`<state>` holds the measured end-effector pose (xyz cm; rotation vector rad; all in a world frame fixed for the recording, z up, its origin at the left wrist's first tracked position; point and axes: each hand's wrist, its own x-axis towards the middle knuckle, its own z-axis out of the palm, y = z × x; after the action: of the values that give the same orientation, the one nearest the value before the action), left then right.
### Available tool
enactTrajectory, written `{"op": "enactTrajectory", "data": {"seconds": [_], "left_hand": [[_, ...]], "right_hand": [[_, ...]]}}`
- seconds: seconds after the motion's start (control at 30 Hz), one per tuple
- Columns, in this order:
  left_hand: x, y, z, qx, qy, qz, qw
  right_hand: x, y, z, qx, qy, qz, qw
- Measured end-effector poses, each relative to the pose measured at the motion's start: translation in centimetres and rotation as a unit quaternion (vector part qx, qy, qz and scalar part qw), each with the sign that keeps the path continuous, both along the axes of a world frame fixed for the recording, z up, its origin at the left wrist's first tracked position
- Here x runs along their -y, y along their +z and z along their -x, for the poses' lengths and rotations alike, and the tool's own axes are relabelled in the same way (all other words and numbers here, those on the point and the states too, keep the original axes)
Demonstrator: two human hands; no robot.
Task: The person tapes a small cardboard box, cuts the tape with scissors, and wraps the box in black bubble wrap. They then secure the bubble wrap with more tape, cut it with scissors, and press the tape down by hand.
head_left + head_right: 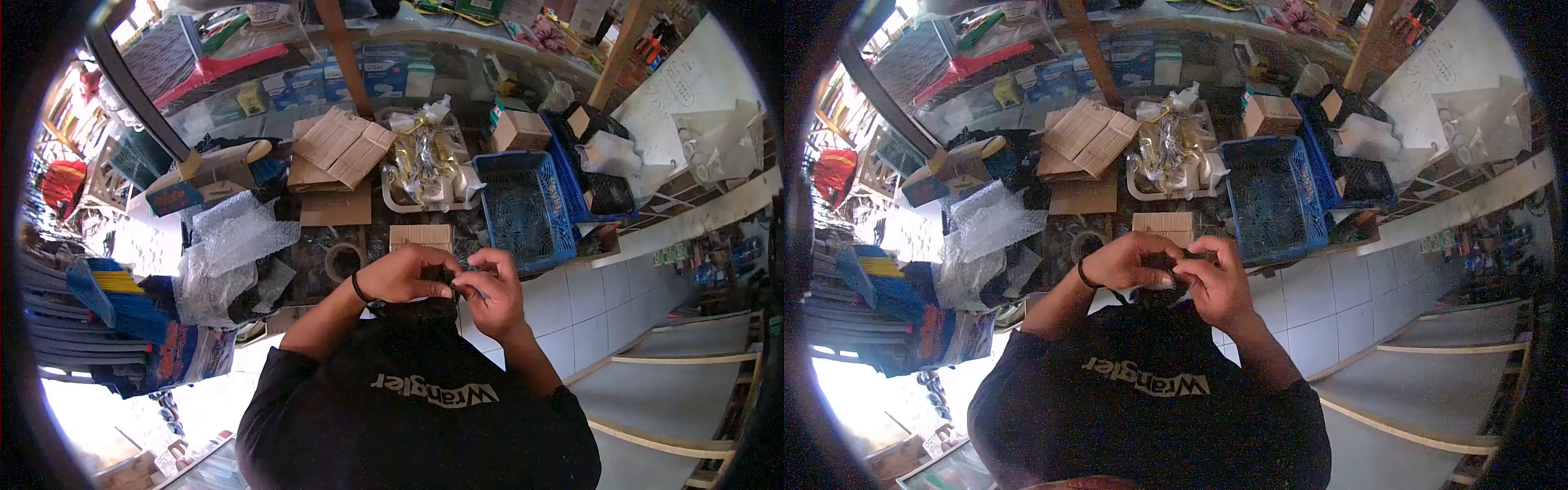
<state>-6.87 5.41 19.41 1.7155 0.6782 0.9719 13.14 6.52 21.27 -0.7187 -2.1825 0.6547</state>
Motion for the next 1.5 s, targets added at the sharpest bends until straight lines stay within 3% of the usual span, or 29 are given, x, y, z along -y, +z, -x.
{"op": "enactTrajectory", "data": {"seconds": [0.1, 0.57, 1.0, 1.1, 1.17, 1.27, 1.37, 1.5], "left_hand": [[0.1, -0.6, -0.2, 0.032, 0.014, 0.058, 0.998], [0.2, -0.7, -0.2, -0.009, 0.124, -0.013, 0.992], [-0.6, -2.0, -1.6, -0.036, 0.21, -0.016, 0.977], [-1.3, -2.5, -2.2, -0.032, 0.203, -0.028, 0.978], [-1.7, -2.4, -2.6, -0.029, 0.174, 0.031, 0.984], [-2.4, -2.3, -3.8, 0.016, 0.126, 0.072, 0.989], [-3.2, -2.0, -4.9, 0.021, 0.096, 0.083, 0.992], [-4.5, -1.7, -7.3, -0.023, 0.097, 0.057, 0.993]], "right_hand": [[0.0, -0.1, -0.2, -0.01, -0.007, 0.005, 1.0], [-0.2, 0.2, -0.2, -0.003, -0.019, -0.016, 1.0], [-1.3, 0.2, -1.2, -0.031, 0.017, 0.153, 0.988], [-2.0, -0.5, -1.9, -0.061, 0.015, 0.214, 0.975], [-2.6, -0.9, -2.7, -0.068, 0.008, 0.238, 0.969], [-3.3, -2.5, -3.7, -0.162, 0.009, 0.407, 0.899], [-4.2, -2.7, -4.7, -0.202, 0.015, 0.482, 0.852], [-5.5, -2.8, -7.0, -0.194, 0.039, 0.489, 0.85]]}}
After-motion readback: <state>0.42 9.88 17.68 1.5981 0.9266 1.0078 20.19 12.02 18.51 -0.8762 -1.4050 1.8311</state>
